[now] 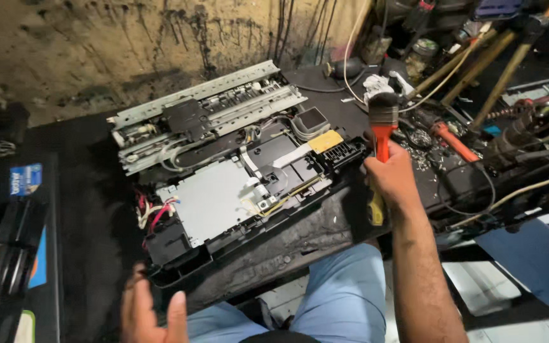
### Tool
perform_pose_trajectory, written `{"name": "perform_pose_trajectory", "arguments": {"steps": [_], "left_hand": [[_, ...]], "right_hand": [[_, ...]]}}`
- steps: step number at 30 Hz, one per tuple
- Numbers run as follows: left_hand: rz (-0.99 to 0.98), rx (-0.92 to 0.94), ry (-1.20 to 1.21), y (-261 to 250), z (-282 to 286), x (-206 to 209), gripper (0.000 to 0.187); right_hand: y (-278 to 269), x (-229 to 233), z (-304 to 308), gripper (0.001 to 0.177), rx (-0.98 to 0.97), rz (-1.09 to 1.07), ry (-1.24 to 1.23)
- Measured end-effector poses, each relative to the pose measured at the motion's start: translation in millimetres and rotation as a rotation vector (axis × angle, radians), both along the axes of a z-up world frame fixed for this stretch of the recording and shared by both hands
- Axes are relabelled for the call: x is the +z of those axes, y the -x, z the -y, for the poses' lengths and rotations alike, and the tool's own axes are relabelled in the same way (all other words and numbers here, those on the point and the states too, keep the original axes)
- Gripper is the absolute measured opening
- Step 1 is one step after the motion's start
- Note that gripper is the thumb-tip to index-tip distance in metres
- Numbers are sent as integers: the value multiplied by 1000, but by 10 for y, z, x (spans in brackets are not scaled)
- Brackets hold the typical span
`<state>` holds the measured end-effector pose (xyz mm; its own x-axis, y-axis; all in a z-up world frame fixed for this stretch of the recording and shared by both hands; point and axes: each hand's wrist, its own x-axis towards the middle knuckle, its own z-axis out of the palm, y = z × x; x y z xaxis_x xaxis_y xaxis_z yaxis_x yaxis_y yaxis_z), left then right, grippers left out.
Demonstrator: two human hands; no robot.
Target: The person uses a screwdriver to work on the internal components of a disassembled printer. They then pick up a green circuit board and place it into the printer's chassis, aligning it with the internal slots.
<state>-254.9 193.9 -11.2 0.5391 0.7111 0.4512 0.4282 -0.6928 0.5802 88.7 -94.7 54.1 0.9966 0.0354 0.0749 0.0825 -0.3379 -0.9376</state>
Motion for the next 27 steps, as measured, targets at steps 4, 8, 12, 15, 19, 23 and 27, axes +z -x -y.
{"name": "perform_pose_trajectory", "arguments": {"steps": [4, 8, 12, 15, 19, 23, 27], "left_hand": [[79, -68, -18, -78, 33, 57, 61], [133, -122, -26, -50, -83, 73, 47], [126, -92, -16, 68, -171, 127, 58], [41, -32, 41, 153, -276, 120, 76], [37, 48, 265, 173, -362, 211, 81], [70, 58, 257, 214, -434, 134, 76], [102, 50, 222, 192, -455, 83, 74]], "right_hand": [[-104, -197, 37, 17, 25, -108, -104], [-214, -385, 139, 16, 102, -35, -17], [259, -162, 204, 21, 87, -35, 210], [581, -241, 242, 14, 111, 56, 342], [1111, -105, 64, 8, 38, -68, 198], [1356, -20, 48, 15, 8, -98, 310], [1407, -25, 47, 13, -27, -159, 354]]}}
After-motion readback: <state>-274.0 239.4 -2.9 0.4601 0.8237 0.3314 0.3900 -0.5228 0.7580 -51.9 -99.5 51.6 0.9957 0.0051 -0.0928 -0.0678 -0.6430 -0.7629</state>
